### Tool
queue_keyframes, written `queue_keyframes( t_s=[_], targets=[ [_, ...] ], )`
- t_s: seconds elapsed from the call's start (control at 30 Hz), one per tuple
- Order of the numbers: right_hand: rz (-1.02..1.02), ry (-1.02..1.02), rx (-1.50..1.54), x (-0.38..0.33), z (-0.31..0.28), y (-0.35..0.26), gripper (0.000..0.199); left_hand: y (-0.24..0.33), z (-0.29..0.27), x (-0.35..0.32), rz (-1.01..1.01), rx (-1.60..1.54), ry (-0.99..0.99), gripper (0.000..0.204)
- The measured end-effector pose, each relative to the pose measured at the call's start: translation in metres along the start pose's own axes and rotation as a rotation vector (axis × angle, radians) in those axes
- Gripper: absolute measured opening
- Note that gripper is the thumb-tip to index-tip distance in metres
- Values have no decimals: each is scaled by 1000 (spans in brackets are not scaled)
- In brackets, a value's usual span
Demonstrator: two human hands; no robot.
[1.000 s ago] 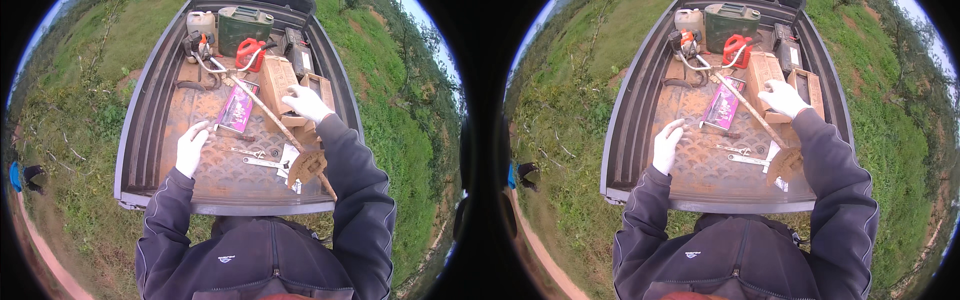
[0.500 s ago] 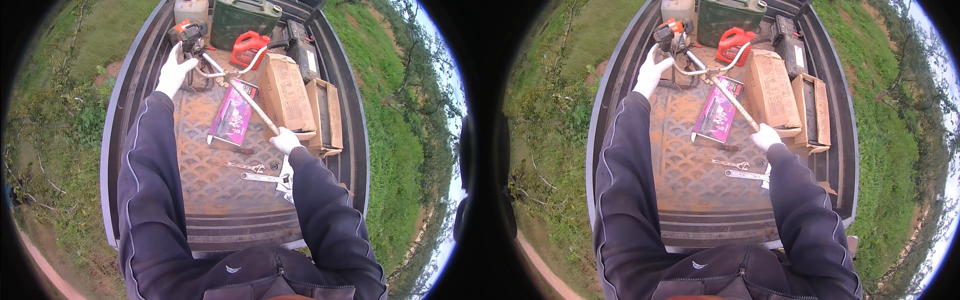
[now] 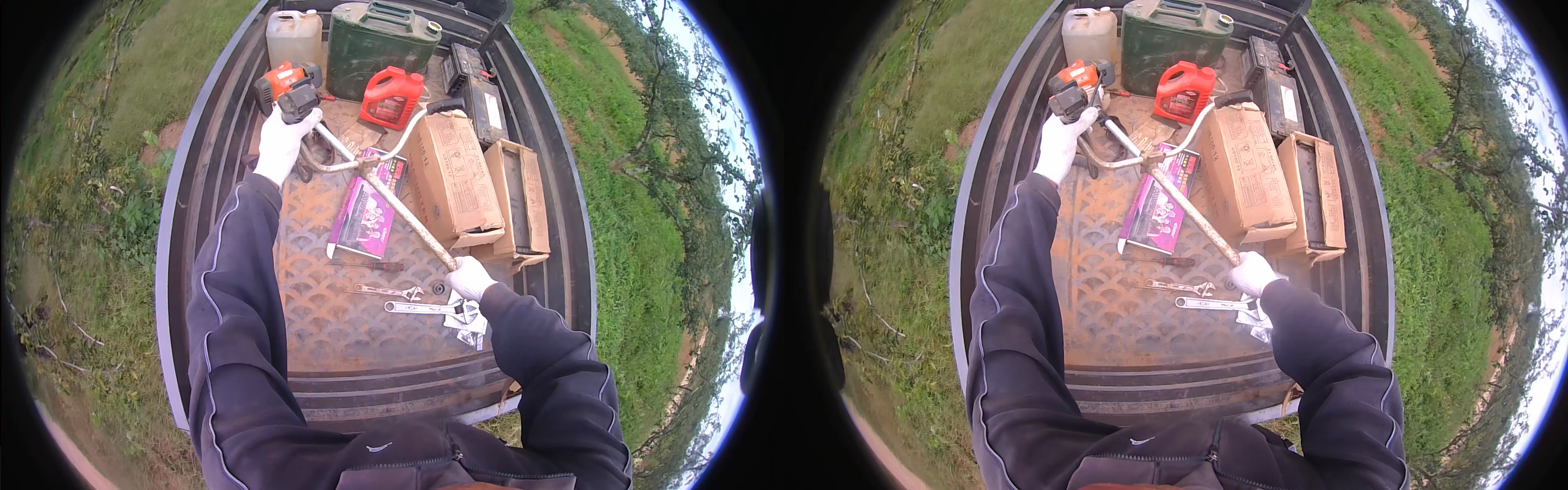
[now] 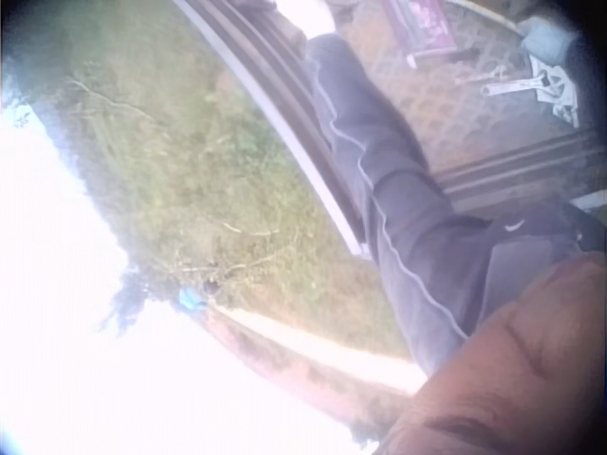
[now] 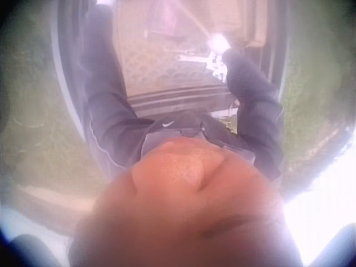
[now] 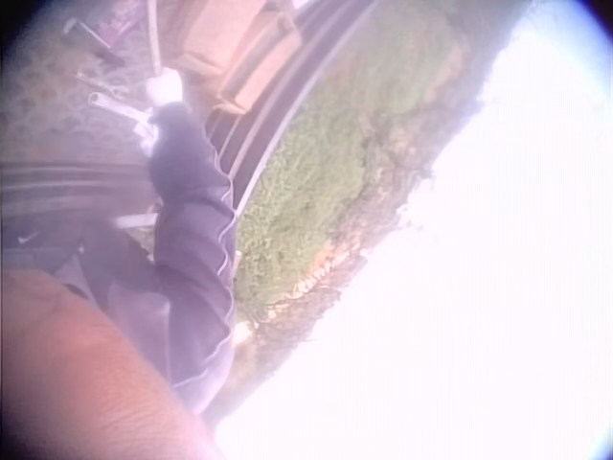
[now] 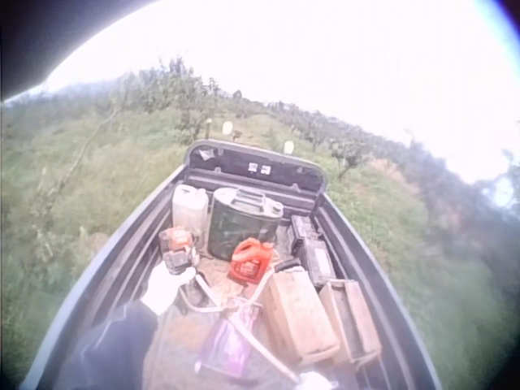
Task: The person retrieves a string trimmer and a fuel container from a trailer, pours fuel into the trimmer's tank, and attempts to start the engine by pulling the starter cord. The person also briefly handles a hoe.
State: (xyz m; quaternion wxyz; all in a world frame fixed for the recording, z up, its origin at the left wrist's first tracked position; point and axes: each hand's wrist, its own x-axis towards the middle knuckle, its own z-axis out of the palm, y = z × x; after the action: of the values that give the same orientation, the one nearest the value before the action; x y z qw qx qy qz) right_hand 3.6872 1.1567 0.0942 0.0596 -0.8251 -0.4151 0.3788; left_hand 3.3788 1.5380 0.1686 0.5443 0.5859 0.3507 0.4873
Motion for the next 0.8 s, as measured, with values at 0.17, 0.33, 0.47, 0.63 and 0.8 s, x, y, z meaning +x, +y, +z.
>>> queue_keyframes(
  t_s=[0.17,0.33,0.47,0.63,0.8],
  targets=[
    [63,-26,-186,-82,-61,0,31,24,-2,-69,0,-200,-59,29],
    [91,-47,-418,-170,-113,8,29,50,7,-133,15,-187,-80,41],
    [188,-47,-436,-233,-121,-5,28,74,12,-171,34,-184,-28,45],
    [287,-41,-466,-310,-111,-4,29,128,16,-207,37,-214,-107,48],
    [255,121,-507,-400,-96,19,29,186,36,-228,17,-103,-271,34]
  ],
)
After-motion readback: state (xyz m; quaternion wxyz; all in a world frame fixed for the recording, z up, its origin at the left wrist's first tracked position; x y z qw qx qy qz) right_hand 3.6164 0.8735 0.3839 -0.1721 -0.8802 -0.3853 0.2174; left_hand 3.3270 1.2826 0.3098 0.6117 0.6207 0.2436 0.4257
